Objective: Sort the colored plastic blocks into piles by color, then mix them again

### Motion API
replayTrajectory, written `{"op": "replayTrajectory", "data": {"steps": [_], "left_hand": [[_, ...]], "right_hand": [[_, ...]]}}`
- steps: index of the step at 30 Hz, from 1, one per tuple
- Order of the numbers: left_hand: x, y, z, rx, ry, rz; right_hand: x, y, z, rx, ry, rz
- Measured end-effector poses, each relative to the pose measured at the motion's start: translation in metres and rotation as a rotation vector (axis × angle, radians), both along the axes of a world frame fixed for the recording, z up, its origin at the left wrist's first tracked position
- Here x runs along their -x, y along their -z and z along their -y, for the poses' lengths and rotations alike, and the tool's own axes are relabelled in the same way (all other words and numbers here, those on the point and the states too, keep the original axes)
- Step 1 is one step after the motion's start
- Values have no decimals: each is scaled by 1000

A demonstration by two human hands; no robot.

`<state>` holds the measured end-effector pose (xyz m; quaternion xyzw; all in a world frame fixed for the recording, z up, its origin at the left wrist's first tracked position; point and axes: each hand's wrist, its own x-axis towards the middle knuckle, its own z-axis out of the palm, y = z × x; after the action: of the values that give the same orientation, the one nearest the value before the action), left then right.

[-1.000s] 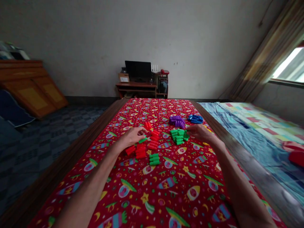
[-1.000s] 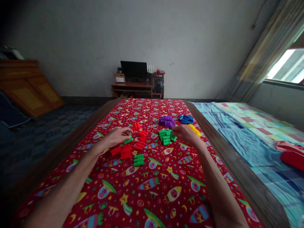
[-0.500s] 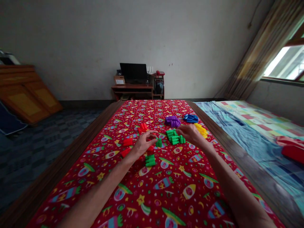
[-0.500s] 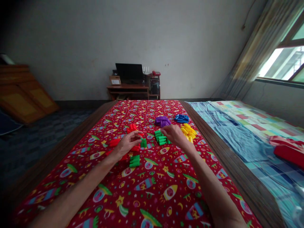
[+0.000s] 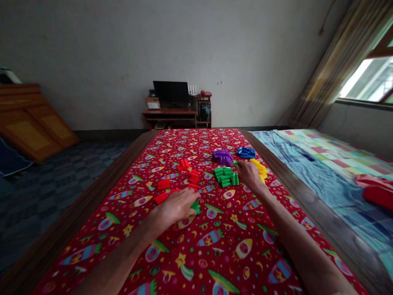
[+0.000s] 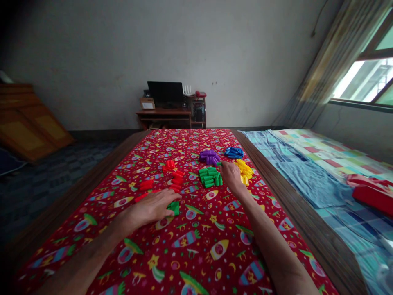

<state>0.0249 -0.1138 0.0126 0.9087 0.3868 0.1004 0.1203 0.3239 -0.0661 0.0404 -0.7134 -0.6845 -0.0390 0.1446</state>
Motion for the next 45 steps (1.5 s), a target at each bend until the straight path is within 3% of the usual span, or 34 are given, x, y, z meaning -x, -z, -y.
{"op": "replayTrajectory", "data": {"steps": [2,5,10,15,18,23,25,27,30,33,36,38,41,45], "left_hand": [[1,4,8,-25,15,5],[-2,6,8,3,29,63],[-21,-2,-8,62,-32,138],[-39,-14,-18,132,-112,449],[-42,-12,-20,286,-154,668],[-48,-1,-18,711,-237,1070],[-51,2,-16,798,-258,1143],[-54,5,-16,810,-261,1138],[-51,3,-20,668,-218,1060],[-33,-8,-33,341,-202,886],[2,-20,-54,58,-290,691],[30,-20,-70,-67,-409,579],[67,-4,-88,-195,-578,453],[88,31,-101,-177,-668,415]], "right_hand": [[0,5,-2,87,50,50],[3,9,-2,147,8,86],[-2,9,-3,63,-13,47],[-2,-1,-3,-16,19,-7],[13,-9,8,-58,-198,-144],[53,-20,40,29,-875,-430],[61,-23,48,68,-976,-450],[61,-24,49,96,-974,-437],[49,-21,39,35,-884,-384],[32,-14,23,-102,-672,-260],[18,-7,11,-90,-426,-92],[12,-1,7,-61,-369,-22],[5,10,3,-50,-401,12],[-5,30,-5,-175,-475,-14]]}}
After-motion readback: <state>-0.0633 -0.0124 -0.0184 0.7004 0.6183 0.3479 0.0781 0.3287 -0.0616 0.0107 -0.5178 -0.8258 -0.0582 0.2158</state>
